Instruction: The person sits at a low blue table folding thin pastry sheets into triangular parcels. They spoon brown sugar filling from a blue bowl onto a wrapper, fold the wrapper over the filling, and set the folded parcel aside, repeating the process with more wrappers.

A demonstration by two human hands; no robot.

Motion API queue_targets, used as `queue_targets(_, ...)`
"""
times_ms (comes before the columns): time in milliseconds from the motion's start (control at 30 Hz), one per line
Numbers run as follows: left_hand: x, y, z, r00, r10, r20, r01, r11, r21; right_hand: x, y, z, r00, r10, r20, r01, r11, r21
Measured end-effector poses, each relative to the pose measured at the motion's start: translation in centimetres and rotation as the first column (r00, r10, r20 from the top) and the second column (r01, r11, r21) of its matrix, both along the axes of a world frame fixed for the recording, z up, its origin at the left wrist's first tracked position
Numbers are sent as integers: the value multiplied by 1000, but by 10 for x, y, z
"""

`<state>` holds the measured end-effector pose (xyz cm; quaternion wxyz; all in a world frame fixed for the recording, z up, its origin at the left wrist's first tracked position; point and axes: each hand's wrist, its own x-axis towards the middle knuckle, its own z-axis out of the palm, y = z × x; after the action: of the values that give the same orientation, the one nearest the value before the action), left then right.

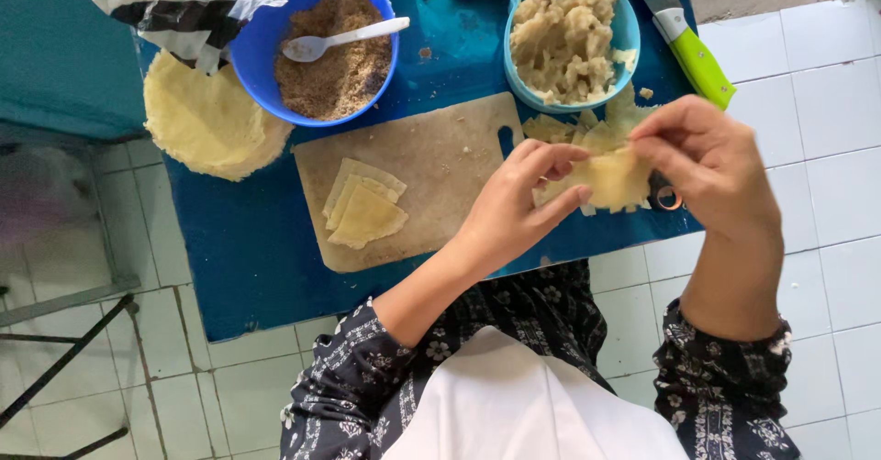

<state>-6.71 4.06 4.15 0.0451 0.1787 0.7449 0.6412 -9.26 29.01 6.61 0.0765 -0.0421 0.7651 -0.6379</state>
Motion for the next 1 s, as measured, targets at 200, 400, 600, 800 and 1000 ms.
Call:
queue_targets(200, 9, -2, -2, 935, 37, -353, -160, 932, -325, 3, -10, 10, 835, -77, -545, 396, 772, 497)
queue_targets(400, 6, 15, -16, 894, -33, -447, -261, 773, -578, 7, -28, 10, 803, 296, -517, 181, 706, 685)
queue_targets(600, -6, 16, -18, 938, 113, -328, -264, 846, -464, 44, -12, 1, 908, 301, -290, 93, 531, 842)
queue_targets(800, -5, 14, -9, 950, 155, -272, -221, 948, -230, 45, 13, -26, 970, -115, -215, 172, 949, 266)
queue_targets(1000, -2, 16, -2, 926, 133, -354, -215, 955, -204, 39, 18, -39, 983, -178, 54, 185, 906, -382)
